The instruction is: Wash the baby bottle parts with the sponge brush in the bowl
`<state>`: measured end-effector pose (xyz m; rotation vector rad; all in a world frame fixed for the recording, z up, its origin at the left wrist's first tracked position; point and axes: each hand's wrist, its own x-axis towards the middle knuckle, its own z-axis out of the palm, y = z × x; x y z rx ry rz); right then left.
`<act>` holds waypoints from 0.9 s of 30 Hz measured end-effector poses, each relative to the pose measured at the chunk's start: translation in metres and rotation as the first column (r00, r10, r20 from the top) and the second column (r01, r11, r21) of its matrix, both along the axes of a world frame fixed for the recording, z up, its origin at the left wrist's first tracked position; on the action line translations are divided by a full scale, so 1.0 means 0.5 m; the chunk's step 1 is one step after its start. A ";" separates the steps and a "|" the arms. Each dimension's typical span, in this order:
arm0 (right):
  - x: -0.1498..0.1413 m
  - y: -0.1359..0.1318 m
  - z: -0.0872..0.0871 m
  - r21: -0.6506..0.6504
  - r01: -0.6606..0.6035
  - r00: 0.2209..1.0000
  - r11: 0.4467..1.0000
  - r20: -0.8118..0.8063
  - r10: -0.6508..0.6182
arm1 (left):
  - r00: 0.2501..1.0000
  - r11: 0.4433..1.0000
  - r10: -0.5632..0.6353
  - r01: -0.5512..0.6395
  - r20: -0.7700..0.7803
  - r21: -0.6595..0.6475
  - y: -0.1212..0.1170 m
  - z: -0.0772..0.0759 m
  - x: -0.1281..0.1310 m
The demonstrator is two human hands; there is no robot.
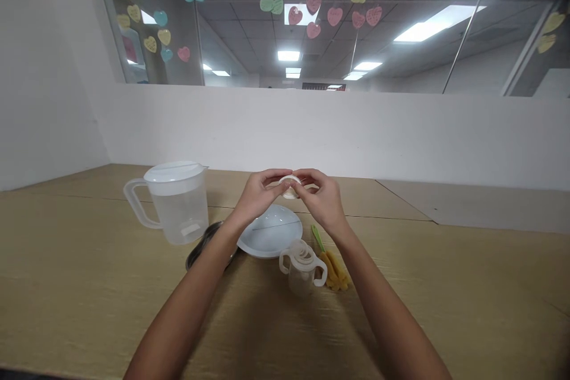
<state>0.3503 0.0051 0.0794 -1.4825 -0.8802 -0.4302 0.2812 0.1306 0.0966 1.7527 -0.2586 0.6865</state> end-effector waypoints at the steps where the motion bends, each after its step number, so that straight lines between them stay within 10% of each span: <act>1: 0.001 0.001 -0.001 -0.004 0.003 1.000 1.000 -0.001 -0.003 | 1.000 1.000 0.011 -0.011 -0.002 0.016 0.001 0.000 0.000; 27: -0.052 -0.026 0.026 -0.043 0.069 0.981 0.997 0.184 -0.060 | 1.000 0.988 -0.021 0.018 0.017 0.155 0.001 0.021 -0.035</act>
